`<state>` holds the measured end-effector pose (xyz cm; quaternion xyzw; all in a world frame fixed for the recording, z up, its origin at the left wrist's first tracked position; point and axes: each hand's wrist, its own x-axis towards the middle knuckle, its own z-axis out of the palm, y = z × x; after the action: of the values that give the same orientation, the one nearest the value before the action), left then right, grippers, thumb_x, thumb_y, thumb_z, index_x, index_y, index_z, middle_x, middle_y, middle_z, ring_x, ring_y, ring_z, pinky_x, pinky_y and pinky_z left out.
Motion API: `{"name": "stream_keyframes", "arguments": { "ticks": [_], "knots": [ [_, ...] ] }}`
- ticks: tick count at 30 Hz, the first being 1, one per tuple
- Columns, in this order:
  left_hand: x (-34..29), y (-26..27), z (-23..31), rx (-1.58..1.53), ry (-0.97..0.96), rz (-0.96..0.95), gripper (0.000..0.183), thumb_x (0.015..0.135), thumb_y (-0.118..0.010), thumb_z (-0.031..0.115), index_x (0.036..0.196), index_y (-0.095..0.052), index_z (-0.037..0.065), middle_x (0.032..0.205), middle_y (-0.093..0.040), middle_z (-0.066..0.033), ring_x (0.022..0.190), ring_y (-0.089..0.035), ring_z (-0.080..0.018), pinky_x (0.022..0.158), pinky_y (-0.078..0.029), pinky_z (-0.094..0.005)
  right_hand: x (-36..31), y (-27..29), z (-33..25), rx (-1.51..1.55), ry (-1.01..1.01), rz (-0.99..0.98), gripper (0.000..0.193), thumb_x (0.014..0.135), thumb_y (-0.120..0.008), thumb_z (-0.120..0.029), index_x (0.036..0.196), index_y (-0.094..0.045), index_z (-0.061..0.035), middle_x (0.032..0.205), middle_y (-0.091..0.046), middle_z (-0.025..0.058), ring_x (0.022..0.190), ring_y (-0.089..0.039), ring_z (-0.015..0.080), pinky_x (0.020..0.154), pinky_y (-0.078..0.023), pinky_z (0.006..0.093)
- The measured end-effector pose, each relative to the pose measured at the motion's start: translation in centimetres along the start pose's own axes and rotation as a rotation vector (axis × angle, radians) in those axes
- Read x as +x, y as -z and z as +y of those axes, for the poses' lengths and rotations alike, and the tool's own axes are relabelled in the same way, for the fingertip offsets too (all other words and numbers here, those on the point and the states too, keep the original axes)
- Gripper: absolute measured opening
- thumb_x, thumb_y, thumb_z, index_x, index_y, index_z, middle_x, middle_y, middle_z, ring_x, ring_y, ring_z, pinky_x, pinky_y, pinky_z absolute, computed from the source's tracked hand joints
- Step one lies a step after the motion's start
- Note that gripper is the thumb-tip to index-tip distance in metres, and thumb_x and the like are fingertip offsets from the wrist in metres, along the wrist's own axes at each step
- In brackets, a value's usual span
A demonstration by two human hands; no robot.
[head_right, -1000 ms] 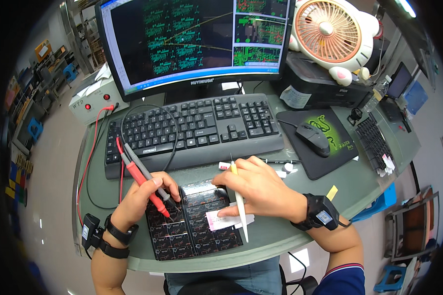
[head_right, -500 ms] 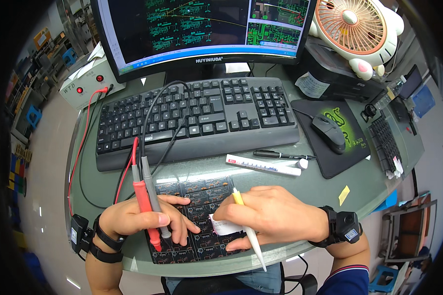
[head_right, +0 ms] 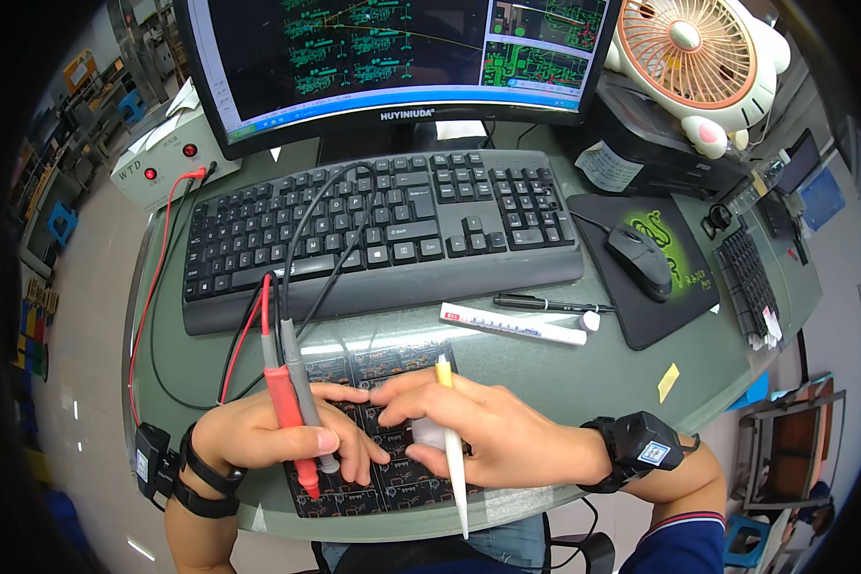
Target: Testing a printed circuit board using multimeter probes and computer diagnostic software.
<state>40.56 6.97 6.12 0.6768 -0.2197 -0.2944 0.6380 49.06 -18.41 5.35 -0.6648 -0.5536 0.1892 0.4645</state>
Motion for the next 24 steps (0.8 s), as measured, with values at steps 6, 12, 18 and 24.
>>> {"name": "stream_keyframes", "arguments": {
  "ticks": [6, 12, 18, 24],
  "knots": [
    [0.2, 0.0, 0.1, 0.048, 0.028, 0.017, 0.044, 0.104, -0.034, 0.034, 0.090, -0.066, 0.006, 0.066, -0.065, -0.0029, 0.106, -0.068, -0.0216, 0.116, -0.026, -0.0483, -0.4, 0.1, 1.3, 0.377, -0.109, -0.038, 0.030, 0.086, -0.066, 0.001, 0.114, -0.057, -0.0044, 0.113, -0.059, 0.0099, 0.106, -0.059, 0.0239, 0.093, -0.048, 0.0352],
    [0.3, 0.0, 0.3, 0.087, 0.067, 0.002, 0.046, 0.104, -0.032, 0.035, 0.091, -0.067, 0.007, 0.058, -0.060, -0.0015, 0.104, -0.068, -0.0212, 0.116, -0.027, -0.0474, -0.3, 0.4, 0.8, 0.469, -0.188, 0.139, 0.020, 0.090, -0.064, -0.001, 0.109, -0.058, -0.0045, 0.108, -0.058, 0.0080, 0.101, -0.057, 0.0173, 0.092, -0.045, 0.0322],
    [0.3, -0.2, 0.1, 0.102, 0.040, 0.012, 0.046, 0.103, -0.032, 0.035, 0.091, -0.067, 0.008, 0.058, -0.059, -0.0017, 0.104, -0.067, -0.0216, 0.115, -0.028, -0.0471, 0.4, 0.0, 0.9, 0.299, -0.184, 0.109, 0.023, 0.086, -0.065, 0.002, 0.107, -0.058, -0.0052, 0.102, -0.060, 0.0082, 0.094, -0.059, 0.0230, 0.081, -0.049, 0.0345],
    [0.0, -0.3, 0.2, 0.068, 0.081, 0.004, 0.041, 0.102, -0.036, 0.031, 0.091, -0.067, 0.006, 0.079, -0.068, -0.0047, 0.105, -0.066, -0.0222, 0.115, -0.029, -0.0470, 0.8, -0.3, 0.7, -0.070, -0.052, 0.026, 0.023, 0.084, -0.067, 0.000, 0.104, -0.059, -0.0065, 0.100, -0.061, 0.0110, 0.090, -0.064, 0.0304, 0.074, -0.053, 0.0380]
  ]
}}
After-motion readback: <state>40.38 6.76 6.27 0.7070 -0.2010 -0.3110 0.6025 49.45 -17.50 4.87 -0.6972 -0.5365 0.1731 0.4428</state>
